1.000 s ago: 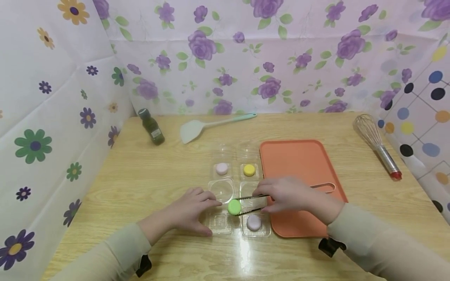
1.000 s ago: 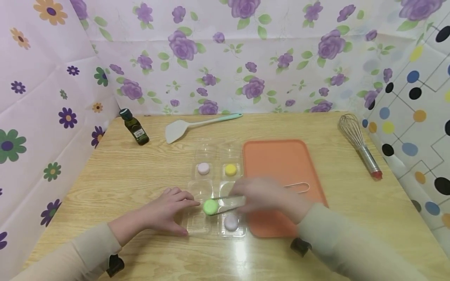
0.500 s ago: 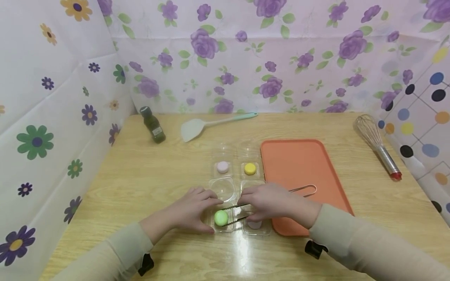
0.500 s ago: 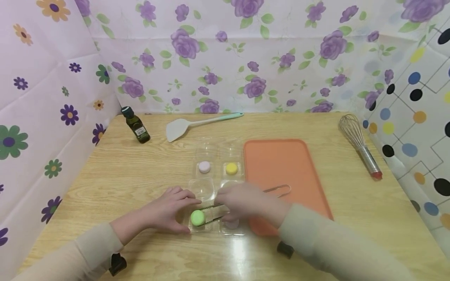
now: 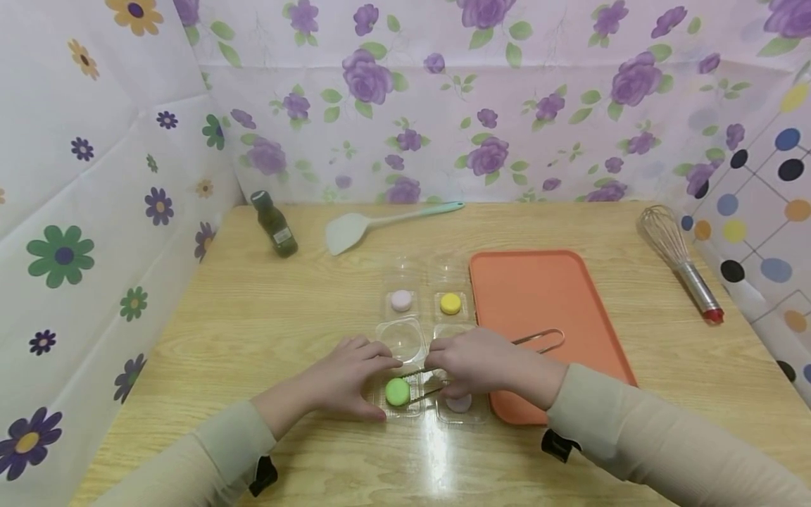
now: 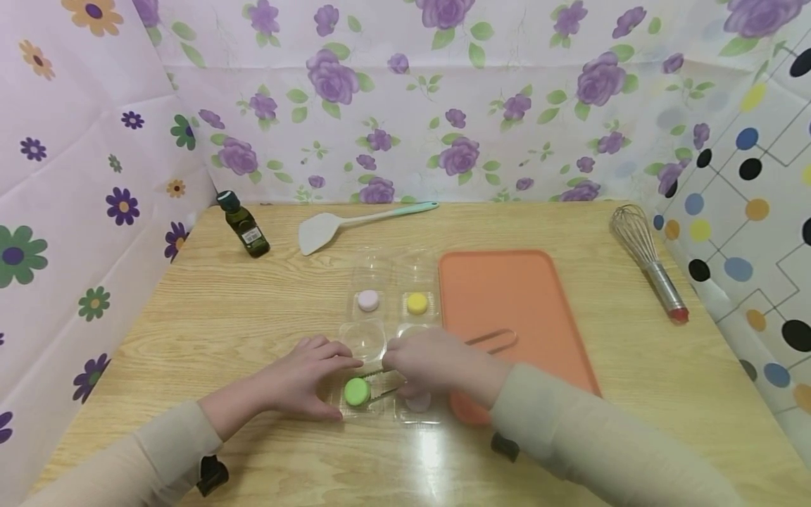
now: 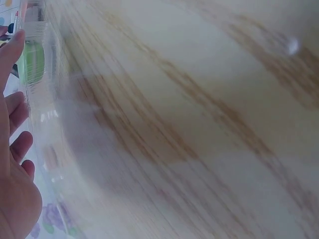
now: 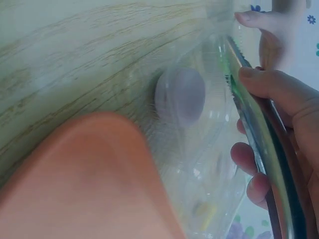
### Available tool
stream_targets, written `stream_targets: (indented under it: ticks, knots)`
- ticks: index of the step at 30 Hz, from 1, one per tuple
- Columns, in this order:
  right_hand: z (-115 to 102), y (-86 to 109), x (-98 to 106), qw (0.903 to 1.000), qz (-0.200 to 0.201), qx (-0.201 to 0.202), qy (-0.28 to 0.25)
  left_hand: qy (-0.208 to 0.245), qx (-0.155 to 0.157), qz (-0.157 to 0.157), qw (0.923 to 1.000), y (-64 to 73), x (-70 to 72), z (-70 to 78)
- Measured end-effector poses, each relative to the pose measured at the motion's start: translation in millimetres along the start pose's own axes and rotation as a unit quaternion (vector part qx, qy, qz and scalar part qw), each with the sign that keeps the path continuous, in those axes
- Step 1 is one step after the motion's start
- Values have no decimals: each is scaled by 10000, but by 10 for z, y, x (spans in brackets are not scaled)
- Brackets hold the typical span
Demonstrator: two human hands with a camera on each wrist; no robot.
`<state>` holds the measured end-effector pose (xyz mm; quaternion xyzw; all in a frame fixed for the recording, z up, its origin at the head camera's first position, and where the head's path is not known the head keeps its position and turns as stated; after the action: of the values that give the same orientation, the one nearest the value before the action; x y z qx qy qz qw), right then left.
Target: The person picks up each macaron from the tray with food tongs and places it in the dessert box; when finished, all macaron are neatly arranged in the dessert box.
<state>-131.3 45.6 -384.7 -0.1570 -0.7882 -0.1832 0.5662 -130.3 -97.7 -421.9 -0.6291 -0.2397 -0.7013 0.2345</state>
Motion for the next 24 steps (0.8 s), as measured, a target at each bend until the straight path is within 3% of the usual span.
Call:
stream_targets:
  ticks: [10,24]
  knots:
    - [8,-14,25,9995,-225,-235,-36,54,8,-76,10000,-6,14,5]
    - [50,110,91,9995,97,-148,-273,-36,-23,21,10000,-1,7,6]
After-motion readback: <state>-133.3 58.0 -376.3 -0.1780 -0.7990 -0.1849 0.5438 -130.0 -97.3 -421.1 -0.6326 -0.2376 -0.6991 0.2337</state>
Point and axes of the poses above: each hand's wrist, its own y-axis away from the middle knuckle, its own x-axis out of the back of the hand, z = x × y, the point moved 7 cm from there along -y, towards the middle knuckle, and after that the axes turned 12 degrees about -y, right-handed, at the moved point
